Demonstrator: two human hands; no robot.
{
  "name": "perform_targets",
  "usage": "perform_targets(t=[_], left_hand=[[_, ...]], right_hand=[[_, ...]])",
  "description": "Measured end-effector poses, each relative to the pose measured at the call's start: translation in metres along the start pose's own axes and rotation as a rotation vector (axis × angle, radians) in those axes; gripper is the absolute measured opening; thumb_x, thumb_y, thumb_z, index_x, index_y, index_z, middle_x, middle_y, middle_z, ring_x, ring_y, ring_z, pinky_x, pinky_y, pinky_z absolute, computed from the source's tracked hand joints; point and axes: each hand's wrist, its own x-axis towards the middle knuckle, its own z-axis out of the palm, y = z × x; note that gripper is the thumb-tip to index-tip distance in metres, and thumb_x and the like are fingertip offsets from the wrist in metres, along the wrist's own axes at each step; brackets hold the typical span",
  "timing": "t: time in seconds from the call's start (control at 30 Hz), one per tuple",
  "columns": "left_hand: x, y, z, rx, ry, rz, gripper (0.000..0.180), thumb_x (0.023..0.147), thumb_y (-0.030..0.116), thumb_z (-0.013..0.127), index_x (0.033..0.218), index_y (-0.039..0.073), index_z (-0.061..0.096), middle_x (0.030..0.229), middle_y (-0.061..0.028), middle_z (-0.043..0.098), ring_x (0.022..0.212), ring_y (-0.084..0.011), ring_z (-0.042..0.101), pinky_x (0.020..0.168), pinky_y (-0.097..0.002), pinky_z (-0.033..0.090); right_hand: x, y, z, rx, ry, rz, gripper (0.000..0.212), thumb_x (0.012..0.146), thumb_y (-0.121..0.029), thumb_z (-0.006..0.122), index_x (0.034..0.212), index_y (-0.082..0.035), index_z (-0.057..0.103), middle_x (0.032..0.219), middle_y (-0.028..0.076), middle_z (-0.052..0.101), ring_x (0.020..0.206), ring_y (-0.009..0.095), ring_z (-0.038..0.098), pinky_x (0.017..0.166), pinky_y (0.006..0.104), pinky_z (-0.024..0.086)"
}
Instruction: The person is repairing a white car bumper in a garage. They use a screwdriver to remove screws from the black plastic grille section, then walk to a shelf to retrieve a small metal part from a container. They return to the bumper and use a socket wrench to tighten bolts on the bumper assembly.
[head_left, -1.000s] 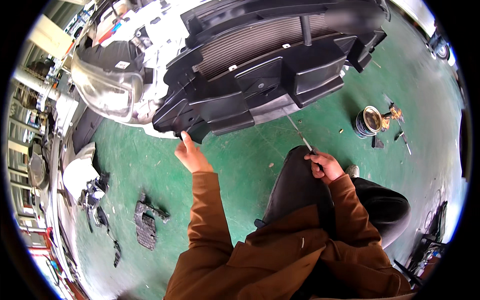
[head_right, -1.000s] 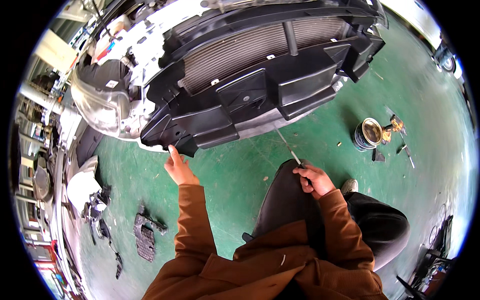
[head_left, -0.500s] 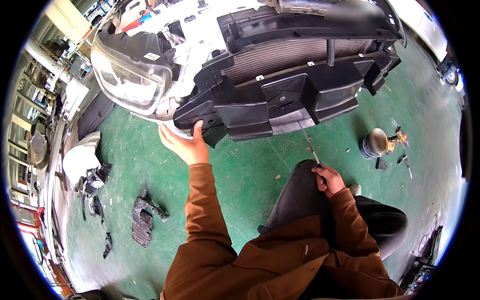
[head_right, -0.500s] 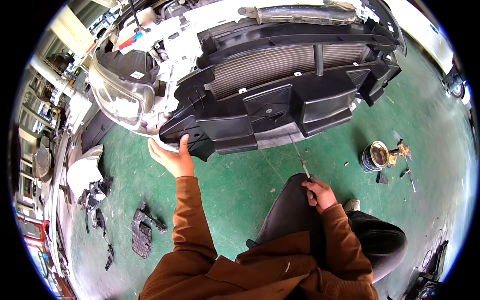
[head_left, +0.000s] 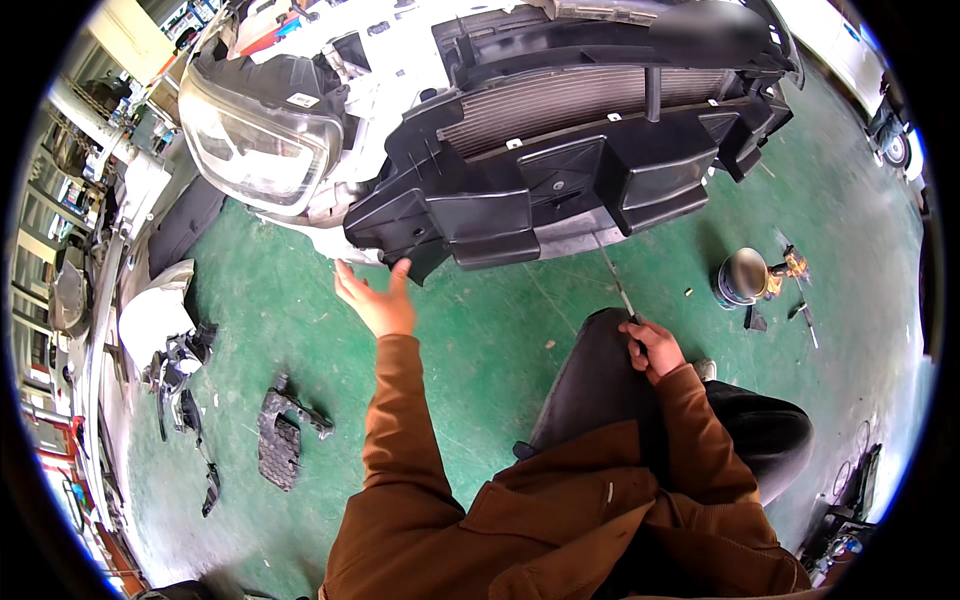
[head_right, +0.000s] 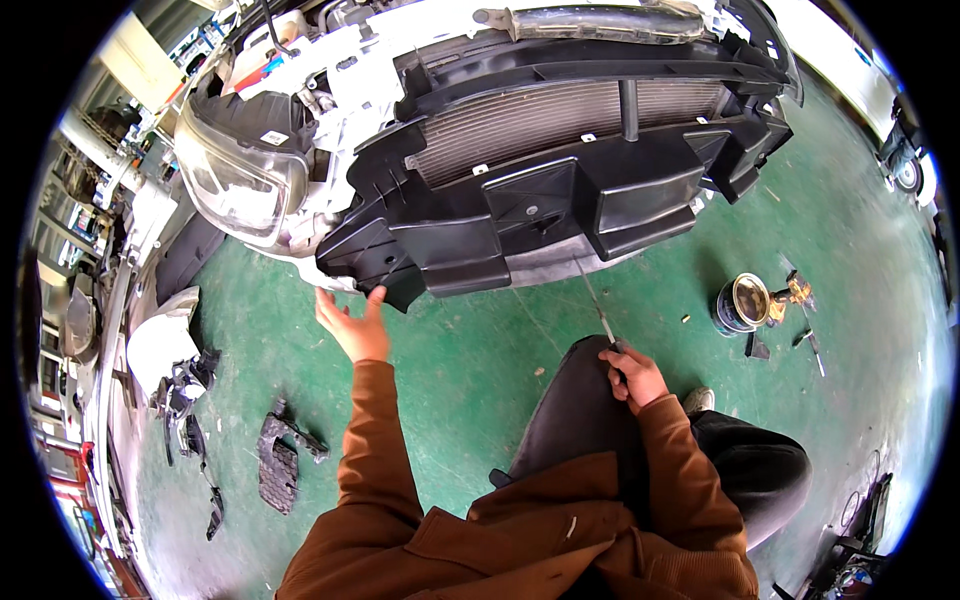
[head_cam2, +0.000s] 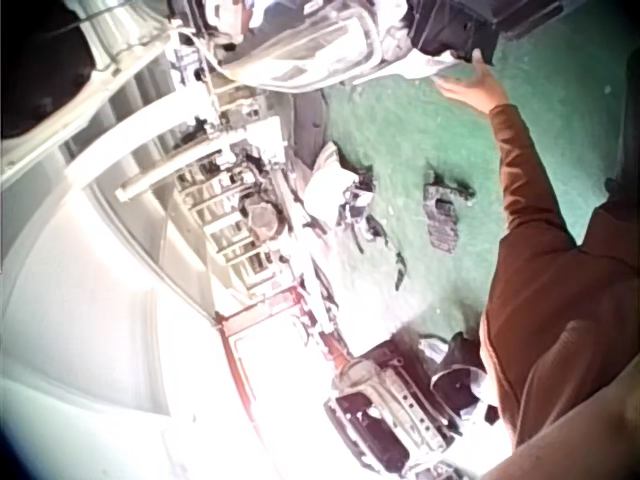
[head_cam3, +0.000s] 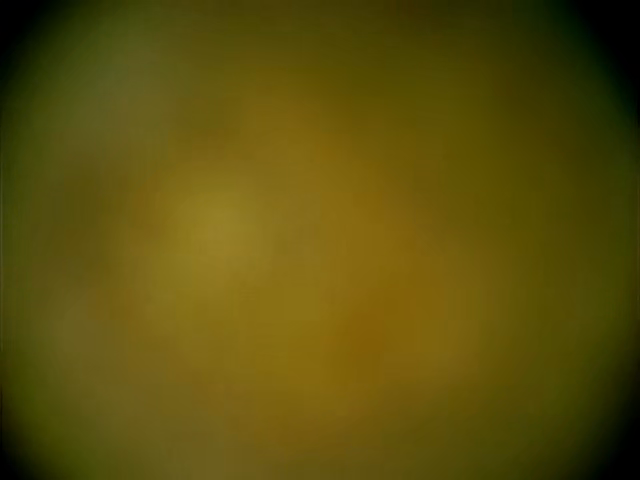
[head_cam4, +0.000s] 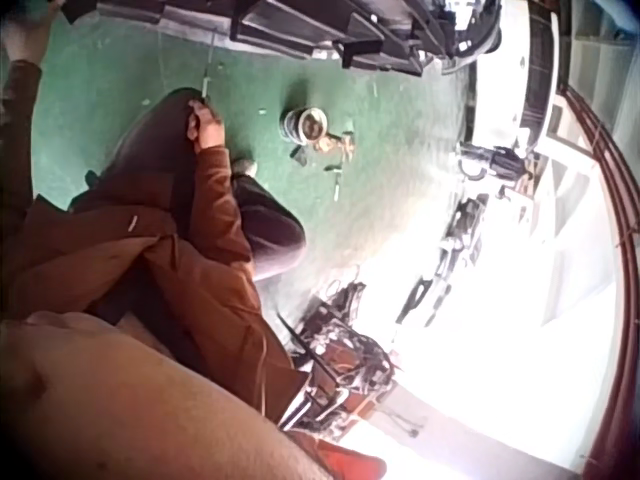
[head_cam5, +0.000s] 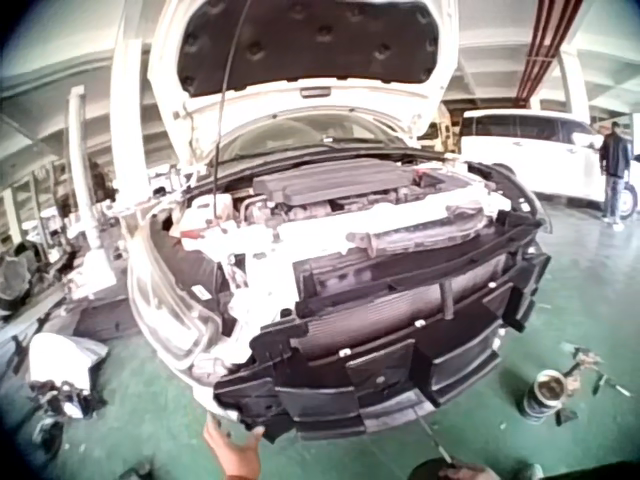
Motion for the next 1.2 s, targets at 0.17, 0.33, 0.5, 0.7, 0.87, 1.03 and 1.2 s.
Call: perform_targets(t=[0.17,0.33,0.5,0.7,0.87,1.03,1.2], left_hand=[[0.014,0.021,-0.004,0.144,0.012,0.110,0.113,0.067,0.027,0.094,0.155,0.003,0.028,0.151,-0.0255,0.030,0.138,-0.0454,0.036,0.114,-0.0514,0.035],[0.033,0.047,-0.028,0.260,0.023,0.410,0.116,0.060,0.023,0.096,0.154,0.004,0.030,0.154,-0.0254,0.029,0.140,-0.0453,0.034,0.117,-0.0532,0.029],[0.073,0.062,-0.045,0.356,-0.174,0.693,0.110,0.053,0.023,0.096,0.146,0.005,0.041,0.147,-0.0204,0.044,0.140,-0.0411,0.037,0.115,-0.0538,0.030],[0.081,0.053,-0.046,0.412,-0.186,0.713,0.101,0.052,0.030,0.097,0.136,0.005,0.047,0.138,-0.0184,0.050,0.131,-0.0387,0.044,0.109,-0.0529,0.034],[0.080,0.048,-0.046,0.430,-0.150,0.735,0.101,0.052,0.032,0.097,0.135,0.004,0.046,0.132,-0.0174,0.051,0.126,-0.0391,0.046,0.106,-0.0539,0.035],[0.082,0.057,-0.038,0.389,-0.115,0.821,0.097,0.051,0.030,0.098,0.132,0.003,0.052,0.125,-0.0185,0.057,0.120,-0.0403,0.051,0.103,-0.0508,0.039],[0.079,0.053,-0.025,0.369,-0.097,0.815,0.094,0.052,0.024,0.099,0.132,-0.001,0.056,0.119,-0.0166,0.062,0.114,-0.0366,0.058,0.101,-0.0463,0.046]], right_hand=[[-0.001,0.001,0.001,-0.001,-0.005,-0.012,0.028,0.097,-0.021,0.059,0.110,0.003,0.061,0.065,0.003,0.048,0.046,0.011,0.037,0.043,0.0266,0.028],[-0.001,0.000,0.006,-0.020,0.012,-0.018,0.028,0.097,-0.022,0.059,0.110,0.003,0.061,0.065,0.003,0.048,0.046,0.011,0.036,0.043,0.0261,0.028],[0.001,0.000,0.003,-0.017,0.039,-0.022,0.026,0.096,-0.022,0.059,0.106,0.001,0.063,0.067,0.003,0.048,0.047,0.011,0.036,0.043,0.0256,0.027],[0.001,-0.001,0.006,-0.009,0.035,-0.021,0.025,0.096,-0.022,0.059,0.105,0.000,0.064,0.068,0.003,0.048,0.048,0.010,0.035,0.043,0.0253,0.027],[0.006,0.001,0.010,-0.001,0.042,-0.010,0.024,0.096,-0.022,0.060,0.104,0.000,0.064,0.068,0.003,0.048,0.048,0.009,0.035,0.042,0.0250,0.026],[0.005,0.002,0.007,0.054,0.058,0.003,0.020,0.096,-0.019,0.061,0.106,-0.001,0.064,0.068,0.003,0.048,0.046,0.008,0.033,0.041,0.0252,0.023],[0.010,0.003,-0.025,0.110,0.018,0.039,0.016,0.093,-0.021,0.066,0.097,-0.005,0.063,0.070,0.004,0.053,0.047,0.008,0.036,0.040,0.0262,0.025]])
